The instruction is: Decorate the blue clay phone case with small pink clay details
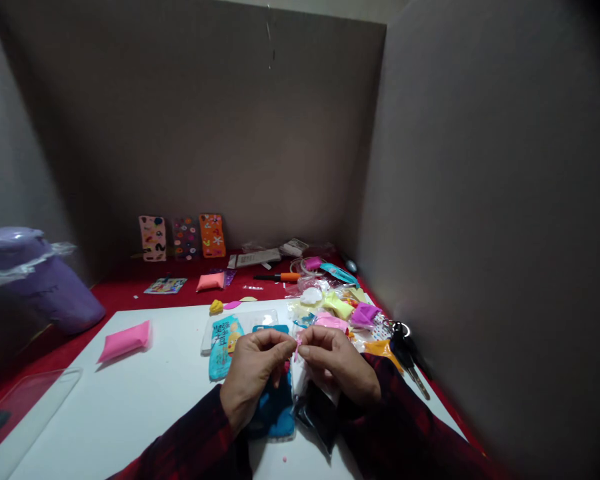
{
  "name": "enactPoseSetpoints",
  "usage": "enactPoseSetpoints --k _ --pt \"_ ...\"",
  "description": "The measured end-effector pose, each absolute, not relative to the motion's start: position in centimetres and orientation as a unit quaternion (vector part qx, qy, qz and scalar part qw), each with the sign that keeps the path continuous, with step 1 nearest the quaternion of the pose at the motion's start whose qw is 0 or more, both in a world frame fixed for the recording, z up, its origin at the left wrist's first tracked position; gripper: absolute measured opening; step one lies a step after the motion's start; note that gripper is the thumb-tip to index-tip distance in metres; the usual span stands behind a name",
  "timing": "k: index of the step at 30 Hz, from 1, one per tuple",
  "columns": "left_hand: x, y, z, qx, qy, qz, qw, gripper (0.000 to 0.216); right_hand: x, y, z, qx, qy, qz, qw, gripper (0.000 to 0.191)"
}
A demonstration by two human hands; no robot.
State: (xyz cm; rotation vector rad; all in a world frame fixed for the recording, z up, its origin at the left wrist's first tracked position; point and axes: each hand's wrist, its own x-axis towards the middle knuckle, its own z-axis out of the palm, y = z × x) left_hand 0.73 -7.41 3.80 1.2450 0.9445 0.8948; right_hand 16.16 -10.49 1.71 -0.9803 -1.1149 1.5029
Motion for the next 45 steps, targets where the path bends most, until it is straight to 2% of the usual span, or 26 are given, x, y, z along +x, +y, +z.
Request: enactPoseSetpoints --k 7,23,45 --pt "0.73 -7.42 3.55 0.528 0.439 0.396 0.61 0.027 16.33 -10.47 1.74 -0.405 -0.468 0.619 0.483 0.027" --pt "0.83 -7.43 3.25 0.52 0.444 0.392 0.615 0.03 16.18 -10.45 1.7 -0.408 -0.472 0.613 0.485 0.021" --pt "1.19 -7.66 3.24 0.521 0.456 0.401 0.6 0.025 15.97 -10.45 1.84 -0.417 -0.458 0.618 0.483 0.028"
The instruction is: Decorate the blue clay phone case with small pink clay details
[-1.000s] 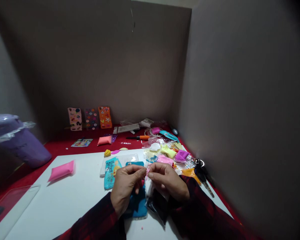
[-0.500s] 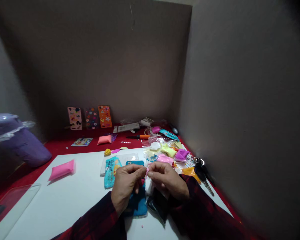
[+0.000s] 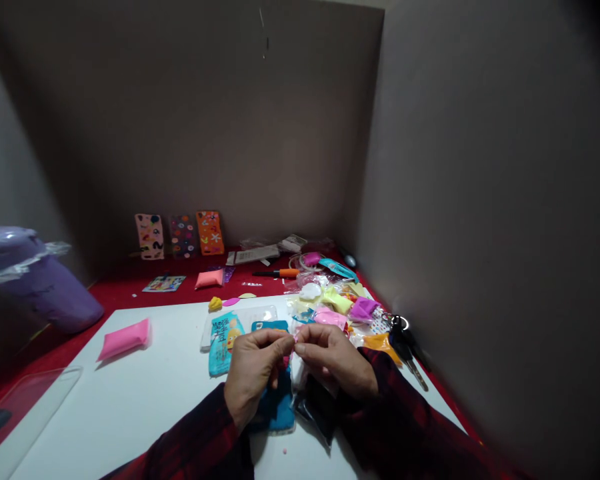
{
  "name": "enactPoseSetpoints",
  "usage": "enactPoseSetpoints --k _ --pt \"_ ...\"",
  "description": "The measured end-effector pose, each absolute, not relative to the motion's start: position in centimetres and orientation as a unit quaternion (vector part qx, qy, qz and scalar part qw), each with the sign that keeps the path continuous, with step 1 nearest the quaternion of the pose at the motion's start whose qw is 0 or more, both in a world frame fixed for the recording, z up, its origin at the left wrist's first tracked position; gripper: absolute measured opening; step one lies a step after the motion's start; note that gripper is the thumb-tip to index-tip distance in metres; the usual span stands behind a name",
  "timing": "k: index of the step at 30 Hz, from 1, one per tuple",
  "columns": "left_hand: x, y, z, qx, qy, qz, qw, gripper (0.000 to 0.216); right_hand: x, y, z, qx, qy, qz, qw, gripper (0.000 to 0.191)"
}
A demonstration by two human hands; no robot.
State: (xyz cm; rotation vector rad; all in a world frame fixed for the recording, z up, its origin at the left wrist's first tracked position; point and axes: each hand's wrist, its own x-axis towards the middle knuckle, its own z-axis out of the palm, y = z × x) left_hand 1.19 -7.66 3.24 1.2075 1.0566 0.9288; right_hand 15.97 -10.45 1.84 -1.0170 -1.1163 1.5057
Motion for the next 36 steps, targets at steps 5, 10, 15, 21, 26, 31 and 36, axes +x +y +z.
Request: enactPoseSetpoints --k 5,10,15,21,26,31,36 --pt "1.14 -7.66 3.14 0.519 0.456 0.402 0.601 0.028 16.12 -10.43 1.67 -0.411 -0.461 0.62 0.484 0.026" --pt "1.13 -7.61 3.15 0.521 0.453 0.405 0.6 0.028 16.29 -10.51 1.7 -0.4 -0.465 0.622 0.486 0.025" --pt "1.05 -7.65 2.92 0.517 0.449 0.404 0.607 0.029 16.15 -10.48 1.68 -0.402 -0.465 0.622 0.486 0.026" --pt "0.97 -7.65 2.85 0.523 0.439 0.401 0.611 0.033 16.12 -10.46 1.6 -0.402 -0.467 0.623 0.482 0.023" --pt "0.86 -7.72 3.16 0.538 0.409 0.408 0.613 0.04 16.27 -10.43 1.26 -0.397 -0.469 0.622 0.484 0.019" --pt "0.73 -7.88 3.34 0.523 0.413 0.404 0.627 0.032 16.2 -10.48 1.29 -0.396 -0.468 0.619 0.491 0.019" --pt "0.76 -8.03 3.43 0.534 0.419 0.407 0.611 0.029 16.14 -10.52 1.45 -0.395 -0.467 0.619 0.492 0.02"
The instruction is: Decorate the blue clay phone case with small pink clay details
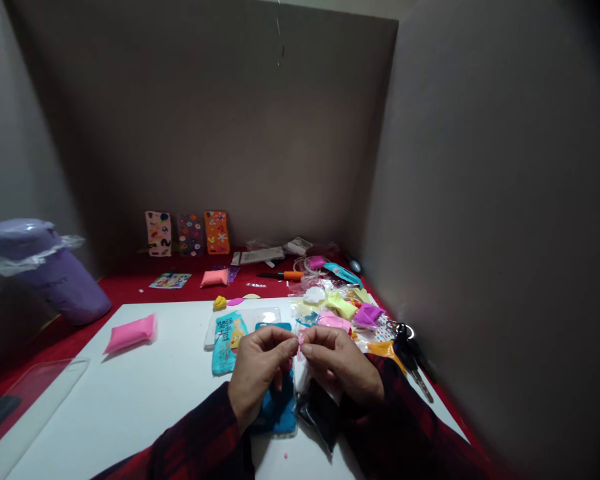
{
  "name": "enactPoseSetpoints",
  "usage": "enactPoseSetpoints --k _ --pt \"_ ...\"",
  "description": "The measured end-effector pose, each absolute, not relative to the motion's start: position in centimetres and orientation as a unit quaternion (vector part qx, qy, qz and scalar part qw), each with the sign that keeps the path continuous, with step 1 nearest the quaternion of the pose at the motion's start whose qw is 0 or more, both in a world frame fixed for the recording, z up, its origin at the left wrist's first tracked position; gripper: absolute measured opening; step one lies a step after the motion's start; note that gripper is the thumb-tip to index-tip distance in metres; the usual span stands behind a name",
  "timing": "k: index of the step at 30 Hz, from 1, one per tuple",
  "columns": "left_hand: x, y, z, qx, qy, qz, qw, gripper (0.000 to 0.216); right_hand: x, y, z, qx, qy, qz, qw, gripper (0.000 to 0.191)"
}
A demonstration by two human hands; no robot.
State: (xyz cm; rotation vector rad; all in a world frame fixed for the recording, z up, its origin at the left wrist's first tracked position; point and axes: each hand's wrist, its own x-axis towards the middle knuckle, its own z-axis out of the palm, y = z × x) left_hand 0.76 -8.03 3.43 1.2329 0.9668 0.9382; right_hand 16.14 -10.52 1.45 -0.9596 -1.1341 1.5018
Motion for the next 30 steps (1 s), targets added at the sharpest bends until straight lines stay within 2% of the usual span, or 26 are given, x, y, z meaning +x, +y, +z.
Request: enactPoseSetpoints --k 8,15,30 --pt "0.66 -8.01 3.46 0.553 0.415 0.404 0.6 0.025 16.24 -10.59 1.26 -0.388 -0.464 0.625 0.494 0.02" --pt "0.7 -8.09 3.43 0.561 0.419 0.398 0.592 0.026 16.22 -10.49 1.46 -0.396 -0.458 0.625 0.493 0.028" --pt "0.75 -8.17 4.1 0.564 0.405 0.414 0.588 0.026 15.93 -10.66 1.58 -0.405 -0.459 0.622 0.489 0.025"
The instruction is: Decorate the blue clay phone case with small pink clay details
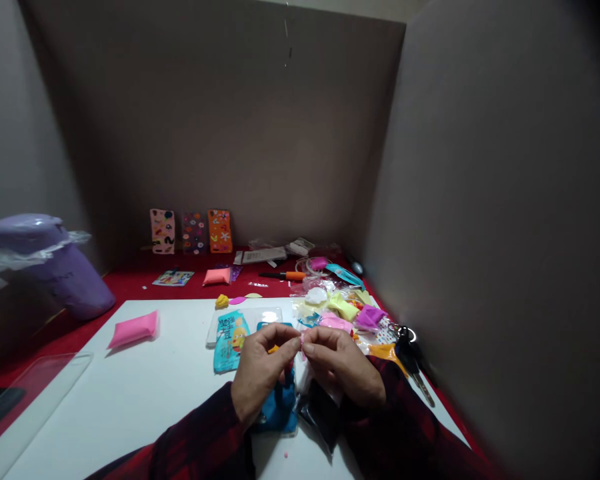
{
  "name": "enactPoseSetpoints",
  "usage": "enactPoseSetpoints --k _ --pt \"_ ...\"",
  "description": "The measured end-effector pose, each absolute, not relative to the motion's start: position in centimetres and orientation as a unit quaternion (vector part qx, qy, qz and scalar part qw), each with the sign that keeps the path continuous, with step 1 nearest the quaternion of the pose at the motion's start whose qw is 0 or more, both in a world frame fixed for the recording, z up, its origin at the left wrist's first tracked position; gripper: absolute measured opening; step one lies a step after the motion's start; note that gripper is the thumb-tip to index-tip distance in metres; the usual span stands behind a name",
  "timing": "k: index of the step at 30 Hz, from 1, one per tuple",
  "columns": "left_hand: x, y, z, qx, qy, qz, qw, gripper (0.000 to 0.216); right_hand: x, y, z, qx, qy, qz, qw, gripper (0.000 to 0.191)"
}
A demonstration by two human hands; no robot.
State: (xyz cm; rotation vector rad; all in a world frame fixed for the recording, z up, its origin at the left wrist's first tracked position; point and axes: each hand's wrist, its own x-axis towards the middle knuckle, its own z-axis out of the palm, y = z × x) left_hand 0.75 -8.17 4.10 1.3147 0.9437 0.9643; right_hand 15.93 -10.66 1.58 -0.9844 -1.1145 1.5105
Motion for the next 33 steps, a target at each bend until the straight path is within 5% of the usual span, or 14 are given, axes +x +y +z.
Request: enactPoseSetpoints --k 33 --pt "0.95 -7.9 3.53 0.523 0.404 0.412 0.627 0.023 15.71 -10.73 1.75 -0.397 -0.458 0.634 0.481 0.027"
